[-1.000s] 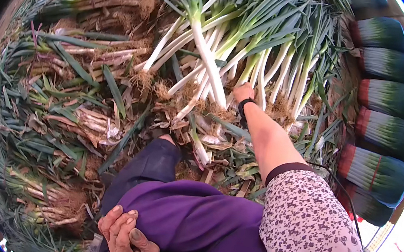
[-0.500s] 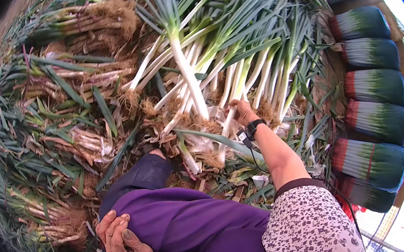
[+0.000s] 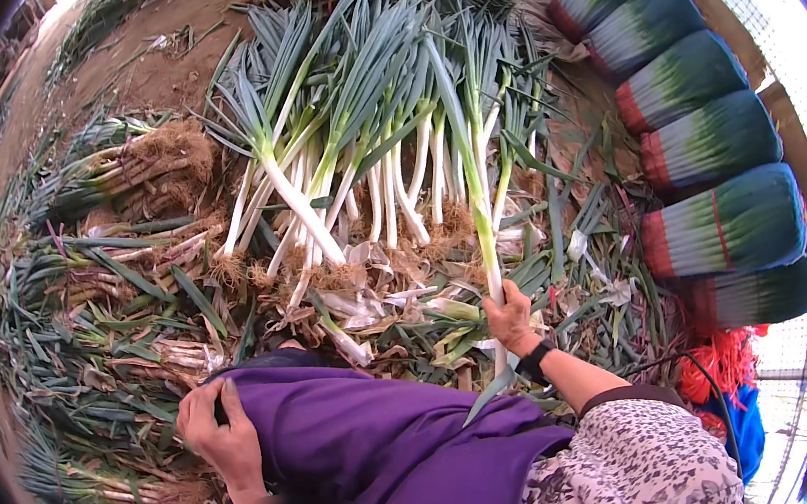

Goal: Processing and bunching leeks in an agricultural setting.

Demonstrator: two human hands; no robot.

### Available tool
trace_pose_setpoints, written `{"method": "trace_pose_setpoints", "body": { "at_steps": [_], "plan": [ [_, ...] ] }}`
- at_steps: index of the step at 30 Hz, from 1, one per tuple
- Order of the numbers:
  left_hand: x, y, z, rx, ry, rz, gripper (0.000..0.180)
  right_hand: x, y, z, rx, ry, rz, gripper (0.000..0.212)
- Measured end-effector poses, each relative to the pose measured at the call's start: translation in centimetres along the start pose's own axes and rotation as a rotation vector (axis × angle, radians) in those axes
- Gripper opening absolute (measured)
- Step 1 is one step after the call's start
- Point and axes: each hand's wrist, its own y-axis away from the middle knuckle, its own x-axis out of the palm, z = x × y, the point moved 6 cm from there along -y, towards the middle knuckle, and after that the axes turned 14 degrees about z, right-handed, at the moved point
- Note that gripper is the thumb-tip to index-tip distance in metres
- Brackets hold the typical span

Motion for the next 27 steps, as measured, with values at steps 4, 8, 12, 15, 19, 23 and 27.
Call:
{"method": "trace_pose_setpoints", "body": {
  "at_steps": [4,8,12,15,19,23,27],
  "plan": [
    [1.5,-2.1,-1.1,-0.221,0.481,0.218,0.021,-0.3,2.9,4.1,-0.114,-0.080,0.085,0.029],
    [5.7,-3.2,-3.1,-0.205,0.846,0.571,0.050,1.1,4.1,7.9,-0.417,-0.021,0.174,0.036],
    [6.7,-3.0,-1.7,-0.310,1.089,0.660,0.079,3.3,5.0,13.8,-0.836,0.138,0.337,0.039],
    [5.2,-3.5,-1.8,-0.272,1.572,0.627,0.083,6.5,4.6,16.4,-1.051,0.281,0.438,0.039],
    [3.1,-2.3,3.7,-0.532,2.002,0.003,0.042,9.9,4.5,23.0,-1.166,0.274,0.467,0.029],
    [0.0,-0.5,4.3,-0.497,2.103,-0.333,0.044,13.8,4.4,27.3,-1.090,0.223,0.651,0.019],
    [-6.0,2.8,7.5,-0.281,2.020,-0.622,0.043,15.9,-1.7,20.4,-1.037,0.214,0.643,0.013]
  ]
}}
